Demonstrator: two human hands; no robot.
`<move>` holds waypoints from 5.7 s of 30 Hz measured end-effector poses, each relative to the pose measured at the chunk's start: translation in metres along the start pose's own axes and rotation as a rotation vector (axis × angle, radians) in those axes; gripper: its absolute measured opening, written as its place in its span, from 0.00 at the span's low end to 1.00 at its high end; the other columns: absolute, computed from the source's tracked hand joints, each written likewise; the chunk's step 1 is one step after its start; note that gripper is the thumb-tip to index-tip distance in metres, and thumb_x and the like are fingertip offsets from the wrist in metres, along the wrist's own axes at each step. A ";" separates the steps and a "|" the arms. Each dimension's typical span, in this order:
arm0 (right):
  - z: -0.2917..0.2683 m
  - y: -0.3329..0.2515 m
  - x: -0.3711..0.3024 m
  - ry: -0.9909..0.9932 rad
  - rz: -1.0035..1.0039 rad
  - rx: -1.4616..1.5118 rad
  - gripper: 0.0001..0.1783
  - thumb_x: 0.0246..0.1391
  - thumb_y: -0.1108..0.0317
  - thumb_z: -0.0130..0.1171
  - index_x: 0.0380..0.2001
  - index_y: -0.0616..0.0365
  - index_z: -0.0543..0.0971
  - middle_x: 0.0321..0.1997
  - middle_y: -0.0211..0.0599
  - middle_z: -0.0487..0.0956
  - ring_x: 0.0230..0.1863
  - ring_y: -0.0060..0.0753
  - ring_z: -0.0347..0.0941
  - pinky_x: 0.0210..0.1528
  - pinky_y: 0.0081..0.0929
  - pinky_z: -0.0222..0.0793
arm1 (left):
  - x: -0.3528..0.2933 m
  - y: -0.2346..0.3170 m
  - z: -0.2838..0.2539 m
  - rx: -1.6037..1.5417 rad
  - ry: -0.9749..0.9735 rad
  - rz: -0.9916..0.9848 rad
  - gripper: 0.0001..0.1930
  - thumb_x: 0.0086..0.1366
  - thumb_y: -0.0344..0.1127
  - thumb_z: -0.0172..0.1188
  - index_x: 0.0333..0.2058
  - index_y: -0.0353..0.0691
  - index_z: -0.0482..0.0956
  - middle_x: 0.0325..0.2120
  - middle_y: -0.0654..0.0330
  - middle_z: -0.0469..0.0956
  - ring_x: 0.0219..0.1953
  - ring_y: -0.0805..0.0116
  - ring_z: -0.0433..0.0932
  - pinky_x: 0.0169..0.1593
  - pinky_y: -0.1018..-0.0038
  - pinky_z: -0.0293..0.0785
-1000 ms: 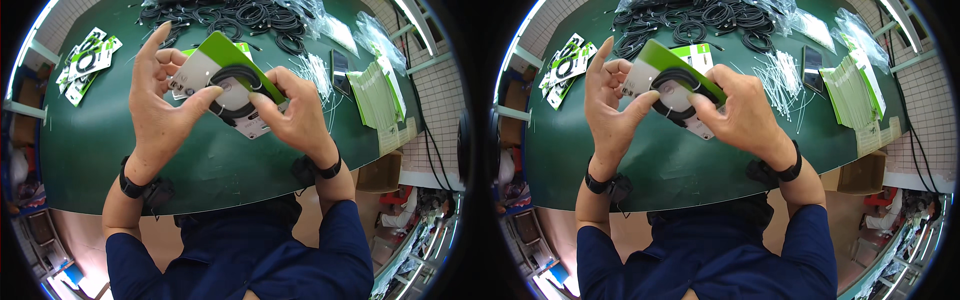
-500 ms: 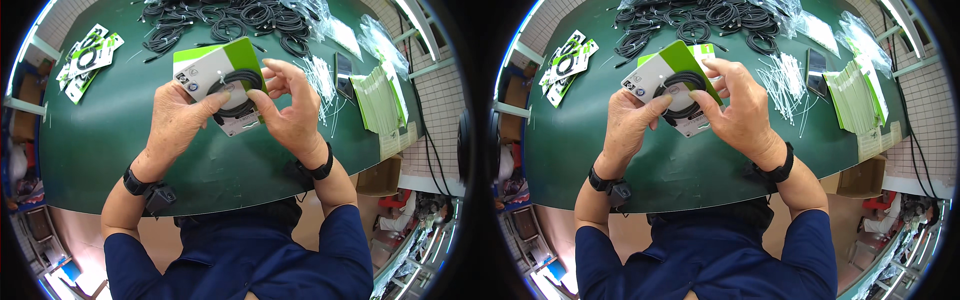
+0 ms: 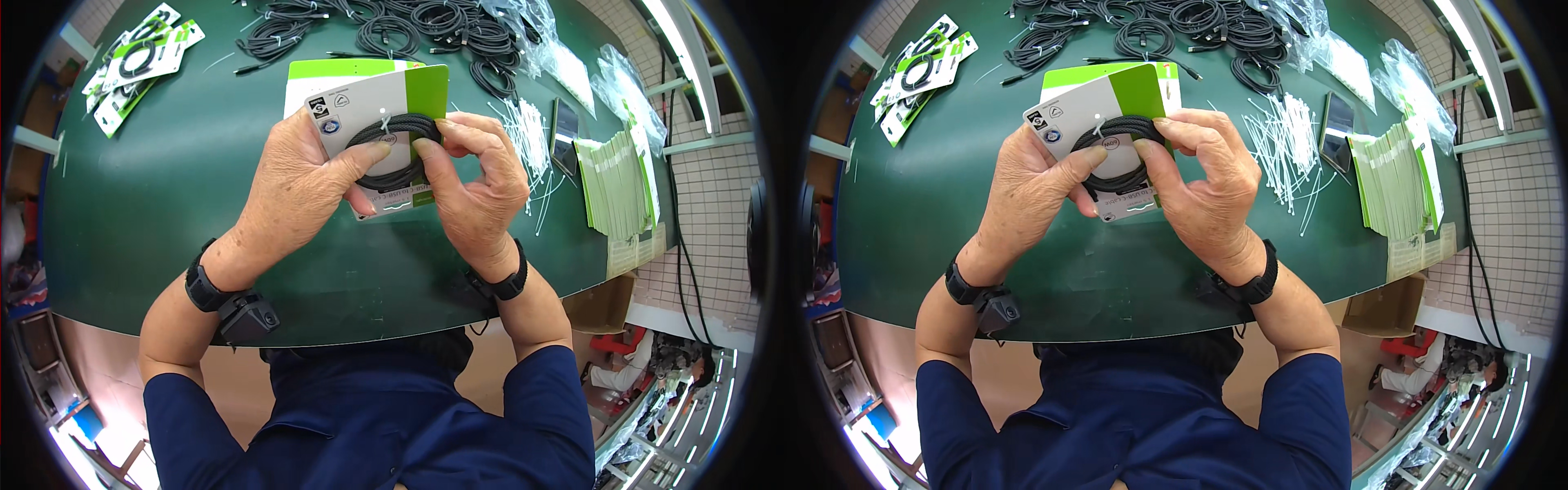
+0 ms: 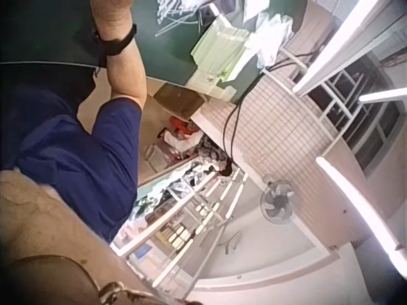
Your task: Packaging black cables onto cardboard cards and securing them.
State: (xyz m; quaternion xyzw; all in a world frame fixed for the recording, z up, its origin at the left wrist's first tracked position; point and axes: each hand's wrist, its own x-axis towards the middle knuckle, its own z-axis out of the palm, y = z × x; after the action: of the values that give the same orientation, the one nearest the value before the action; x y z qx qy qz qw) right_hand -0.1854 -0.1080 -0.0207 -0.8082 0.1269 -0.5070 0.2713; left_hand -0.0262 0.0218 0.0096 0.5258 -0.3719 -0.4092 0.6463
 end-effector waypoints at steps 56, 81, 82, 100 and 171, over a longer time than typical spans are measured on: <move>-0.006 -0.018 0.019 -0.112 -0.215 -0.244 0.21 0.38 0.79 0.76 0.40 0.52 0.85 0.40 0.30 0.78 0.44 0.37 0.69 0.47 0.35 0.65 | -0.014 -0.002 0.018 0.111 0.042 0.094 0.18 0.67 0.22 0.59 0.55 0.29 0.73 0.43 0.51 0.83 0.35 0.69 0.85 0.29 0.78 0.85; 0.010 -0.032 0.010 -0.198 -0.364 -0.273 0.16 0.45 0.81 0.69 0.37 0.50 0.85 0.41 0.25 0.82 0.45 0.36 0.75 0.61 0.39 0.61 | -0.005 -0.011 0.006 0.018 -0.035 0.004 0.17 0.68 0.23 0.60 0.54 0.26 0.73 0.43 0.51 0.82 0.34 0.69 0.84 0.29 0.78 0.85; 0.008 -0.033 0.009 -0.181 -0.354 -0.217 0.16 0.45 0.82 0.68 0.37 0.50 0.85 0.41 0.26 0.83 0.44 0.36 0.76 0.62 0.41 0.62 | -0.005 -0.012 0.005 -0.029 -0.038 0.003 0.17 0.68 0.23 0.60 0.54 0.25 0.72 0.43 0.51 0.82 0.34 0.69 0.84 0.30 0.78 0.85; -0.096 0.098 0.037 -0.543 0.468 -0.461 0.08 0.51 0.66 0.68 0.32 0.60 0.86 0.28 0.42 0.84 0.30 0.36 0.82 0.36 0.32 0.77 | 0.001 0.009 0.005 0.104 -0.074 -0.020 0.18 0.68 0.30 0.61 0.50 0.20 0.77 0.45 0.48 0.84 0.39 0.63 0.86 0.39 0.71 0.86; -0.068 -0.026 0.044 0.400 -0.056 0.305 0.02 0.49 0.78 0.66 0.25 0.64 0.82 0.26 0.39 0.78 0.27 0.33 0.77 0.29 0.28 0.71 | -0.010 0.061 0.030 0.779 0.134 1.125 0.10 0.67 0.33 0.66 0.37 0.30 0.88 0.34 0.48 0.86 0.36 0.52 0.85 0.42 0.62 0.82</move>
State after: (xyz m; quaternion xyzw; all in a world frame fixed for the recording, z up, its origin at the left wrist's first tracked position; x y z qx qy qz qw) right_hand -0.2278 -0.1287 0.0497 -0.6447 0.0775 -0.6774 0.3456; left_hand -0.0489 0.0266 0.0738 0.4709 -0.6675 0.1856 0.5461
